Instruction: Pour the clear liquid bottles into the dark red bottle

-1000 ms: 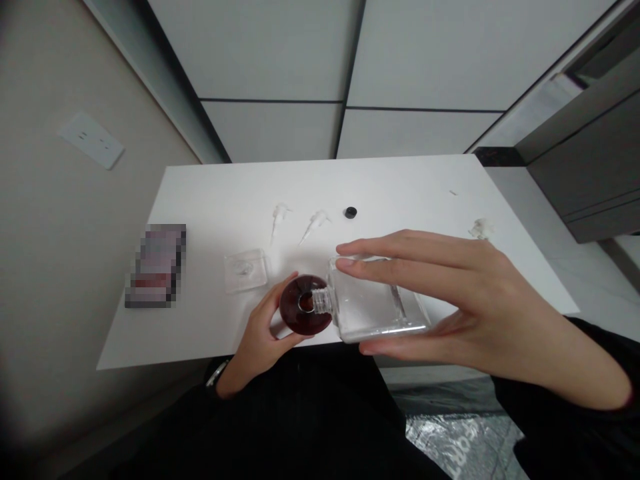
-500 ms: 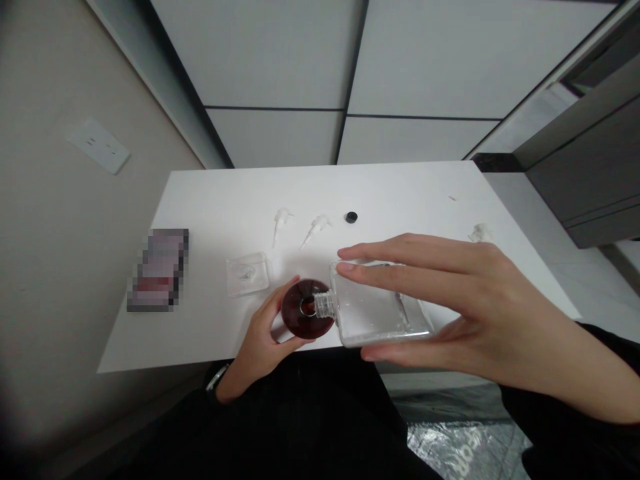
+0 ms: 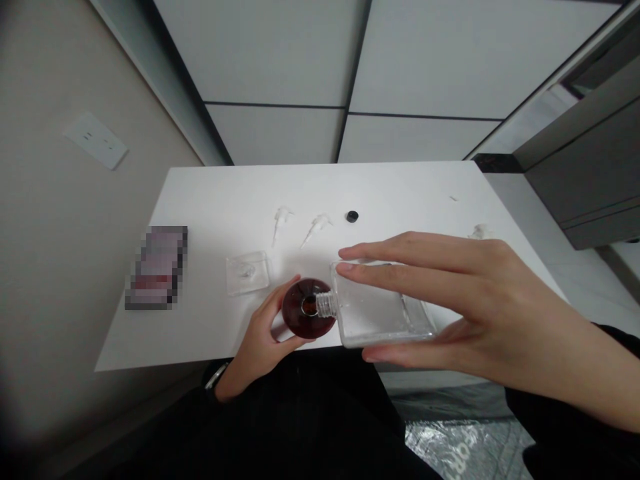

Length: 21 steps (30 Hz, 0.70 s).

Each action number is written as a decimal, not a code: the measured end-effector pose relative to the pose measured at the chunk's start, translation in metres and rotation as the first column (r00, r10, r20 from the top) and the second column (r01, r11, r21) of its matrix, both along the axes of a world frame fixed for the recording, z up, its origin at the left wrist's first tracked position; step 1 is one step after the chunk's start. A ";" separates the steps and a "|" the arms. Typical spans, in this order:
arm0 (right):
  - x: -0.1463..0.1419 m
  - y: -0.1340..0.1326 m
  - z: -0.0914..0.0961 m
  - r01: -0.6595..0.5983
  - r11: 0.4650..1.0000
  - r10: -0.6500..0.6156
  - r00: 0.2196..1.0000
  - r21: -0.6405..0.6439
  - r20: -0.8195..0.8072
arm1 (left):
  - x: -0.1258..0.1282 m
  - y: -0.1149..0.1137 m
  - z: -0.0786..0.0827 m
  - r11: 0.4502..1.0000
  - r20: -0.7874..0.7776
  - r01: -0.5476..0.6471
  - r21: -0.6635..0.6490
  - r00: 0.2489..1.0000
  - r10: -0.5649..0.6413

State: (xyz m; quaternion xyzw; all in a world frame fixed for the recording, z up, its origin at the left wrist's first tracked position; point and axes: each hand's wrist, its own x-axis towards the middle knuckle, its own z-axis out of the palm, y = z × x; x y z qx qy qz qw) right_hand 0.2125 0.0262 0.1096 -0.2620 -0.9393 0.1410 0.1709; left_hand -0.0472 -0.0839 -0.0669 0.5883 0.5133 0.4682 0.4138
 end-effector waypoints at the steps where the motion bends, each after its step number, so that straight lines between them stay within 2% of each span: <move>1: -0.001 0.000 0.001 -0.032 0.999 0.032 0.999 -0.009 0.002 | 0.000 0.000 0.000 1.000 0.002 0.001 0.003 1.000 -0.001; 3: -0.002 0.000 0.002 -0.061 0.998 0.061 0.998 -0.018 0.000 | 0.000 0.000 -0.001 1.000 0.006 0.004 0.012 1.000 -0.004; 12: -0.007 0.000 0.001 0.070 0.995 -0.069 0.997 -0.065 0.015 | 0.000 0.000 0.002 1.000 -0.001 0.001 -0.006 1.000 -0.001; 21: -0.011 -0.003 0.000 0.097 0.986 -0.103 0.994 -0.134 -0.043 | 0.000 -0.001 0.004 1.000 -0.019 0.004 -0.001 1.000 -0.004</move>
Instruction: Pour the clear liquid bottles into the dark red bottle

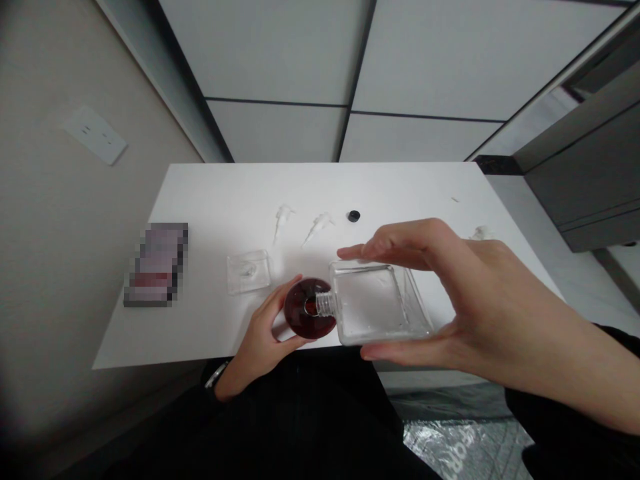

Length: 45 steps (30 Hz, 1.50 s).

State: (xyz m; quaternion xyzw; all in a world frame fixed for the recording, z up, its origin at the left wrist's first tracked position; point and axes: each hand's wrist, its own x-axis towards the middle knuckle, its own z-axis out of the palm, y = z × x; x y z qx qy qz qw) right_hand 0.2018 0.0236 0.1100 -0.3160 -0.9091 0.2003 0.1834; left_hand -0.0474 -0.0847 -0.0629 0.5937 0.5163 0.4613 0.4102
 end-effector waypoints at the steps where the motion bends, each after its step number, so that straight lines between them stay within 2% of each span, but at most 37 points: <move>1: 0.000 0.000 0.001 0.001 1.000 -0.001 1.000 0.013 0.012 | 0.000 0.000 0.000 1.000 0.000 0.002 0.003 1.000 -0.002; 7: 0.001 0.002 0.004 -0.056 0.991 0.043 0.993 0.122 0.107 | -0.001 0.000 0.000 1.000 -0.001 0.004 0.006 1.000 -0.004; 17: -0.004 0.003 0.010 -0.112 0.990 0.099 0.984 0.080 0.149 | -0.001 0.000 -0.003 1.000 -0.001 0.008 0.006 1.000 -0.008; 28: -0.007 0.005 0.011 -0.181 0.981 0.173 0.979 0.069 0.107 | -0.001 0.001 -0.001 1.000 0.019 0.018 -0.008 1.000 -0.018; 33: -0.008 0.004 0.016 -0.210 0.972 0.192 0.969 0.104 0.157 | -0.001 0.000 -0.003 1.000 0.045 0.019 -0.005 0.999 -0.019; 45: -0.012 0.004 0.019 -0.191 0.973 0.165 0.969 0.130 0.185 | 0.000 0.002 -0.001 1.000 0.072 0.016 0.010 0.997 -0.016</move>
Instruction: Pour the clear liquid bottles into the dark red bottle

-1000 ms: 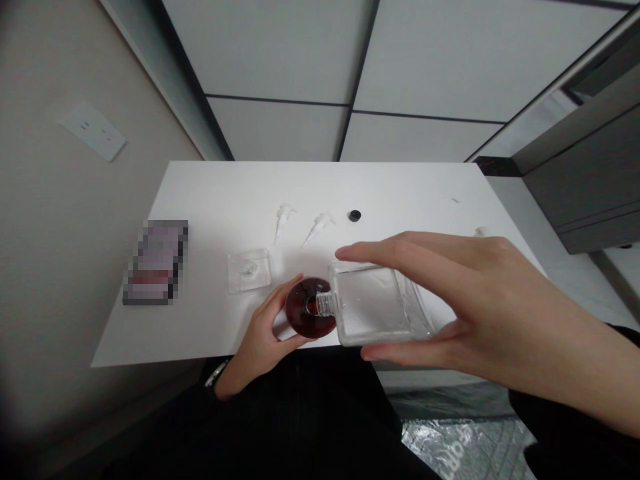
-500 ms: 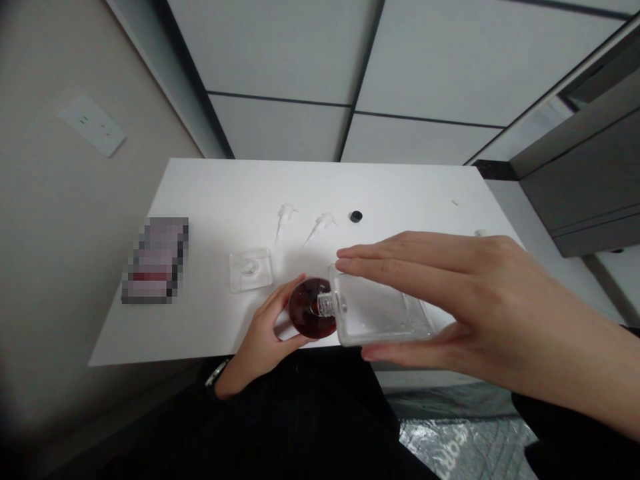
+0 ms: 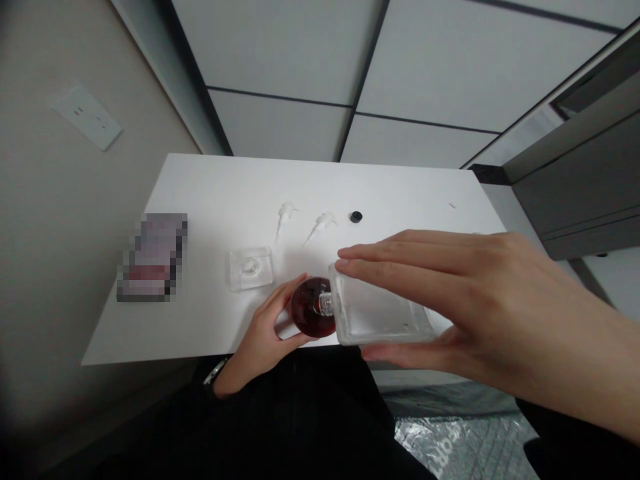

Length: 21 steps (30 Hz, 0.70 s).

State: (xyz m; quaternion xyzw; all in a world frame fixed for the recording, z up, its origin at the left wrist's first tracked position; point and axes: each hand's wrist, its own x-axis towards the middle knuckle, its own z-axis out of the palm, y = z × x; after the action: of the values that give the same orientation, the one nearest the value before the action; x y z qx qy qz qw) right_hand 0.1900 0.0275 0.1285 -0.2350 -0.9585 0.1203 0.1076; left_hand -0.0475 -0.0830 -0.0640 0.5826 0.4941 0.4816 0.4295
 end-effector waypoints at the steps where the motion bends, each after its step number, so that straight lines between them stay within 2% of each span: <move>1: -0.001 0.000 0.001 0.000 1.000 0.000 1.000 0.006 0.004 | 0.000 0.000 0.000 1.000 -0.003 0.001 -0.001 1.000 -0.001; 13: -0.005 -0.002 0.007 0.001 1.000 -0.002 0.999 0.027 0.052 | 0.000 0.000 0.001 1.000 -0.009 -0.001 0.004 1.000 0.001; 21: -0.009 -0.001 0.011 -0.055 0.996 0.048 0.994 0.074 0.097 | -0.001 0.000 0.001 1.000 -0.019 0.003 0.013 1.000 -0.003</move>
State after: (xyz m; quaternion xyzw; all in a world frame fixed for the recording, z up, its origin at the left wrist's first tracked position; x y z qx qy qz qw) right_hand 0.1814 0.0269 0.1394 -0.2113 -0.9722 0.0749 0.0675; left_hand -0.0483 -0.0828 -0.0631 0.5907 0.4941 0.4785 0.4219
